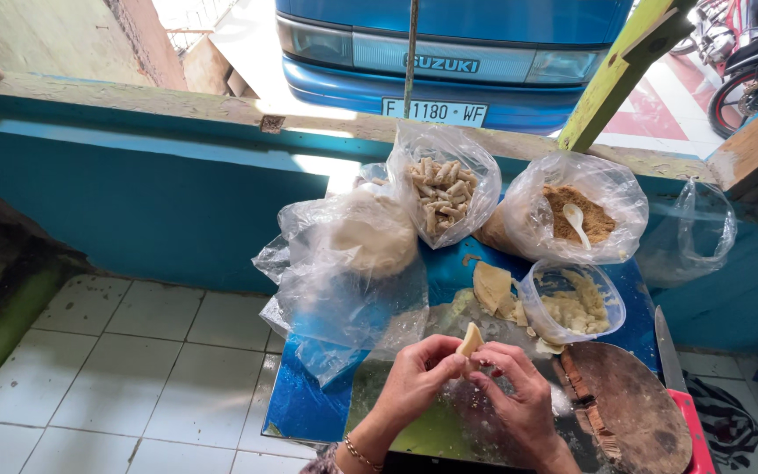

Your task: The person folds triangular dough wrappers into filled pastries at a small table. They place filling from a plastic container onto a wrapper, fold the dough over, and pinch the edges closed, setting finished pieces aside and repeating with new wrappers.

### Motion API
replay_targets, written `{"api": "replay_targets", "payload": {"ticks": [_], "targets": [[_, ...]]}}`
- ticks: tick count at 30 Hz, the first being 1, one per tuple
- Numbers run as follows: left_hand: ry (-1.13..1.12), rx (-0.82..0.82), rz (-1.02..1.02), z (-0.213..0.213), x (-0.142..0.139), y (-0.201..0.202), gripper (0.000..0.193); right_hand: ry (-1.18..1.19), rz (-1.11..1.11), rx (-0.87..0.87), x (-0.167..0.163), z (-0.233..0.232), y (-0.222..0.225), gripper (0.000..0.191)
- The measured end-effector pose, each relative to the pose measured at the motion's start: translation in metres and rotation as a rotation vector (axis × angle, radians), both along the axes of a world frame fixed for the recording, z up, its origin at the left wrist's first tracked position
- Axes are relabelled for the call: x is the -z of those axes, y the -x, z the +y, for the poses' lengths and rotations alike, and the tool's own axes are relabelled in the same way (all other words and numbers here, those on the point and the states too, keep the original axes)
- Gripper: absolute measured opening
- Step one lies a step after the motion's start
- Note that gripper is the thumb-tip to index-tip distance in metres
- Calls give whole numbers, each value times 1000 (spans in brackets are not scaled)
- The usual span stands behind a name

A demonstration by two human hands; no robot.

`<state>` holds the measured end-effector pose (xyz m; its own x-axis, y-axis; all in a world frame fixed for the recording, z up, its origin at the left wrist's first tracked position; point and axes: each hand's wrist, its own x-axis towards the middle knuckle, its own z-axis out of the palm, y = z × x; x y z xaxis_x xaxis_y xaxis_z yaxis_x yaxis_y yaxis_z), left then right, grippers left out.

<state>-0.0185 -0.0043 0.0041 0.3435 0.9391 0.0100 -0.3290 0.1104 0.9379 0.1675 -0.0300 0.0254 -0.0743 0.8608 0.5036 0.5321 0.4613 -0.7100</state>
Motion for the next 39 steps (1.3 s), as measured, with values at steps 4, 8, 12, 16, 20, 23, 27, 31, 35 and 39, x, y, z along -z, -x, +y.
{"api": "replay_targets", "payload": {"ticks": [4, 8, 12, 16, 20, 23, 27, 31, 35, 39], "targets": [[6, -16, -48, -11, -4, -1, 34, 52, 8, 10, 8, -1, -5, 28], [-83, -24, 25, -21, -11, 0, 41, 14, 31, -23, 12, 2, -9, 21], [-66, -150, 54, -21, -3, -6, 34, 48, 4, -34, 4, 7, -10, 21], [38, -215, -37, -13, 14, -3, 26, 41, 529, -251, -10, 16, -16, 15], [169, -221, -161, -9, 25, -1, 23, 55, 604, -25, -19, 23, -25, 52], [211, -187, -119, -8, 28, -2, 25, 139, 324, -173, -22, 25, -21, 61], [183, -154, -173, -13, 27, -2, 25, -27, 274, 45, -32, 21, -8, 56], [177, -117, -196, -12, 26, -5, 23, -1, 14, -74, -31, 7, 9, 44], [136, -130, -188, -12, 24, -6, 22, -1, -28, 9, -21, -2, 15, 40], [128, -154, -176, -13, 23, -2, 24, 260, 51, -106, -3, -1, 7, 19]]}}
